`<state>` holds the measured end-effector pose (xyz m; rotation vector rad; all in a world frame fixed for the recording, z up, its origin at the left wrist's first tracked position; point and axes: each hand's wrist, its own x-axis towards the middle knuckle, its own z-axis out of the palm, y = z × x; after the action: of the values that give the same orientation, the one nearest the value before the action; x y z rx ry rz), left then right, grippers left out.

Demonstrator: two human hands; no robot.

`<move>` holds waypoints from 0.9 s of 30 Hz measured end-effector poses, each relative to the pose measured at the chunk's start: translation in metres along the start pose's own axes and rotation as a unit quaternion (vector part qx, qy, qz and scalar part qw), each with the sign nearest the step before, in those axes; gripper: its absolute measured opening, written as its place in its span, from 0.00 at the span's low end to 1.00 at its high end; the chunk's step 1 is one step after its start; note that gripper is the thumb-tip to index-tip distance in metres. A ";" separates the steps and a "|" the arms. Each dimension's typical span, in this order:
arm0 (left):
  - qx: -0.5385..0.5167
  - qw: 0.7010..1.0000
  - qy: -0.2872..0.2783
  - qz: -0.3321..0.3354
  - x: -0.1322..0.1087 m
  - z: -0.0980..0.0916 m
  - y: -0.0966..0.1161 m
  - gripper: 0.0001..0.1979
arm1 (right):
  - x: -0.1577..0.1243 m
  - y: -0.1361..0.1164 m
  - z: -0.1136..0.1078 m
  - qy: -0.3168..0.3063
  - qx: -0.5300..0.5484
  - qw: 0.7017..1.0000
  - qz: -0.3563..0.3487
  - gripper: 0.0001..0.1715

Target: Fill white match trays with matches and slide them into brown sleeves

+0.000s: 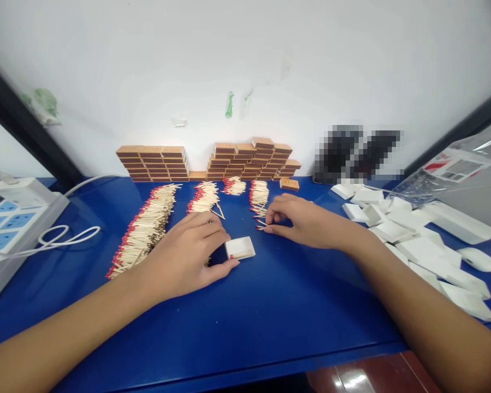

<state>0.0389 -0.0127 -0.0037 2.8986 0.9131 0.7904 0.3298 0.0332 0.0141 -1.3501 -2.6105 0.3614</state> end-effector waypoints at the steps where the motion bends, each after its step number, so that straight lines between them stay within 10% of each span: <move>1: -0.001 1.000 0.000 0.000 0.000 0.000 0.000 0.12 | 0.000 -0.001 0.000 -0.008 0.000 1.000 0.000 0.10; 27: 0.015 1.000 0.020 0.019 0.001 -0.001 0.000 0.11 | -0.009 -0.053 0.014 -0.004 0.100 0.992 -0.082 0.04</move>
<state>0.0395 -0.0121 -0.0022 2.9453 0.8825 0.8468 0.2900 -0.0063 0.0162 -1.0648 -2.5882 0.5848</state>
